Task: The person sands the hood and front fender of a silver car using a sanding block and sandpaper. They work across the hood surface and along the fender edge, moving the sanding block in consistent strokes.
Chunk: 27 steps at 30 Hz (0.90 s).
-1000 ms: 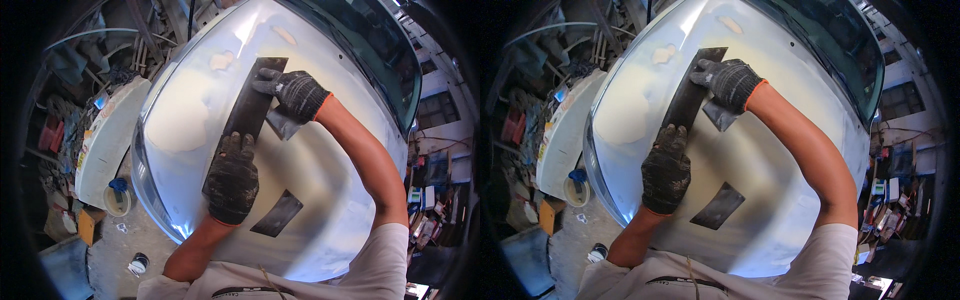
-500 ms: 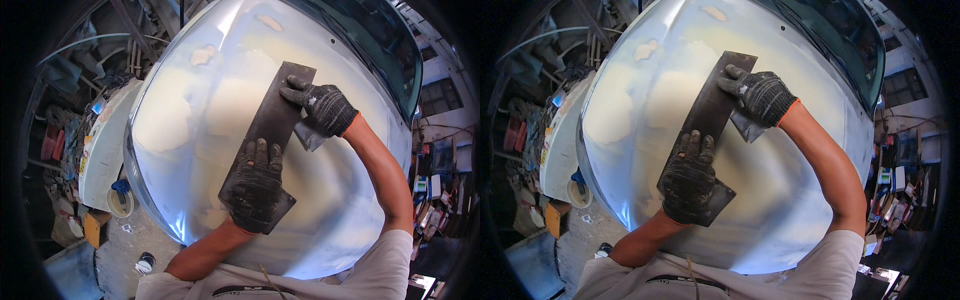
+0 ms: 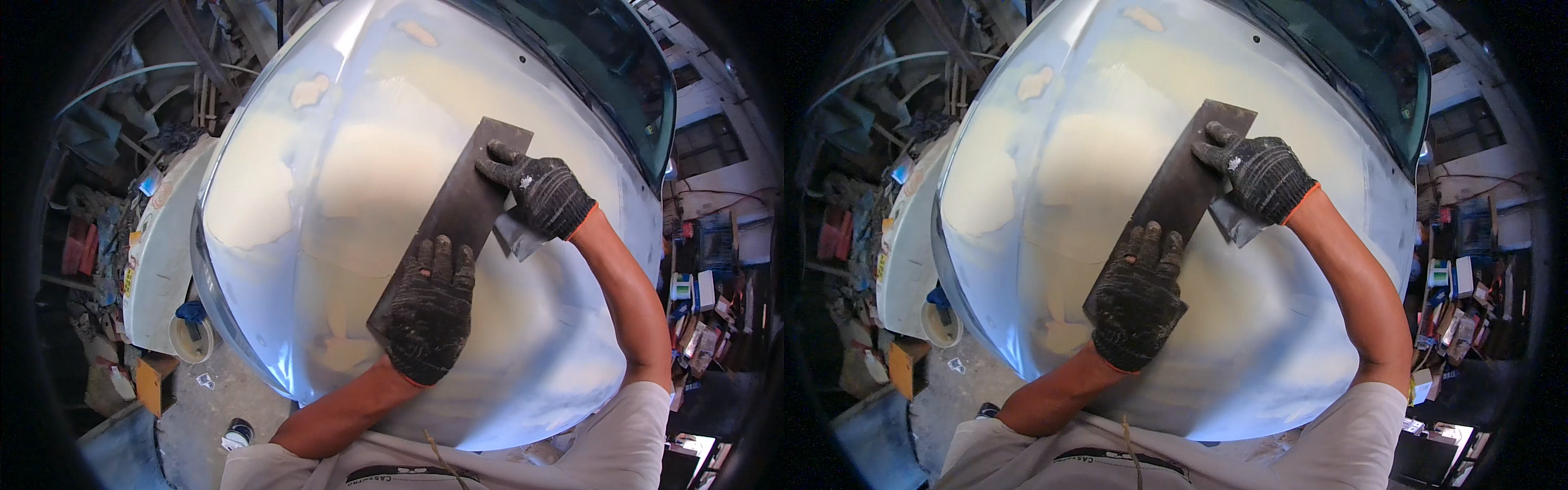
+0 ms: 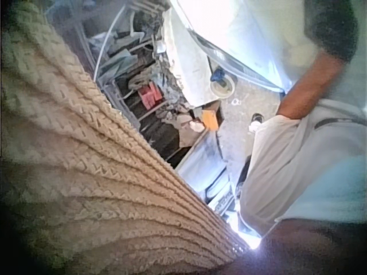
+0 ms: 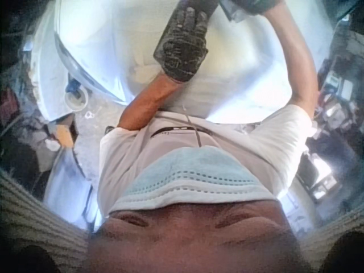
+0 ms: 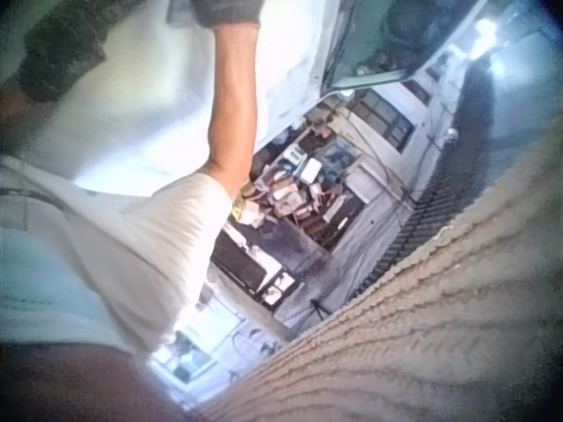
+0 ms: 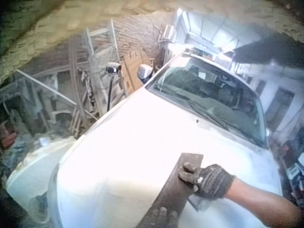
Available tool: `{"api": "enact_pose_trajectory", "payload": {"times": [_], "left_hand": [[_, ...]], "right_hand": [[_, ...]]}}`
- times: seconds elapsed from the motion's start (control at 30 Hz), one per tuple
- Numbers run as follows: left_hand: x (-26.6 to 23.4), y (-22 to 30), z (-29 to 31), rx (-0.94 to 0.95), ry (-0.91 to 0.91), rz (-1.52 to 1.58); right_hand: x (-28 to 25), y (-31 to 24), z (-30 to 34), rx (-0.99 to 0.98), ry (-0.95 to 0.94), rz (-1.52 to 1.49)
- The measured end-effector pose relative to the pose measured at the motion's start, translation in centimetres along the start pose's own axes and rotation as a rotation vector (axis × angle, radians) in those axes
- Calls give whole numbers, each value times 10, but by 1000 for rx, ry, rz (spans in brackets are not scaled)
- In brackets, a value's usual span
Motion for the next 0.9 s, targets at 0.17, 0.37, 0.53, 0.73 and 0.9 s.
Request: {"api": "enact_pose_trajectory", "payload": {"times": [0.17,0.37,0.53,0.73,0.9], "left_hand": [[-10,-6,-15,-6,108,308],[-97,-103,-10,45,447,244],[-207,-225,76,-557,708,702],[-246,-279,213,-976,882,997],[-226,-280,274,-1000,914,1091]], "right_hand": [[-39,11,11,4,13,-27],[-120,58,34,532,486,-214],[-73,62,31,541,-252,174],[-63,-34,-10,403,61,-839],[-71,-140,-79,-393,312,-388]]}}
Point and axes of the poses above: each hand's wrist, its own z-axis away from the middle knuckle, its own x-axis out of the palm, y = z × x, the point moved 3 cm from there along -z, towards the middle knuckle, and after that the axes turned 9 degrees about y, right-handed, at the moved point
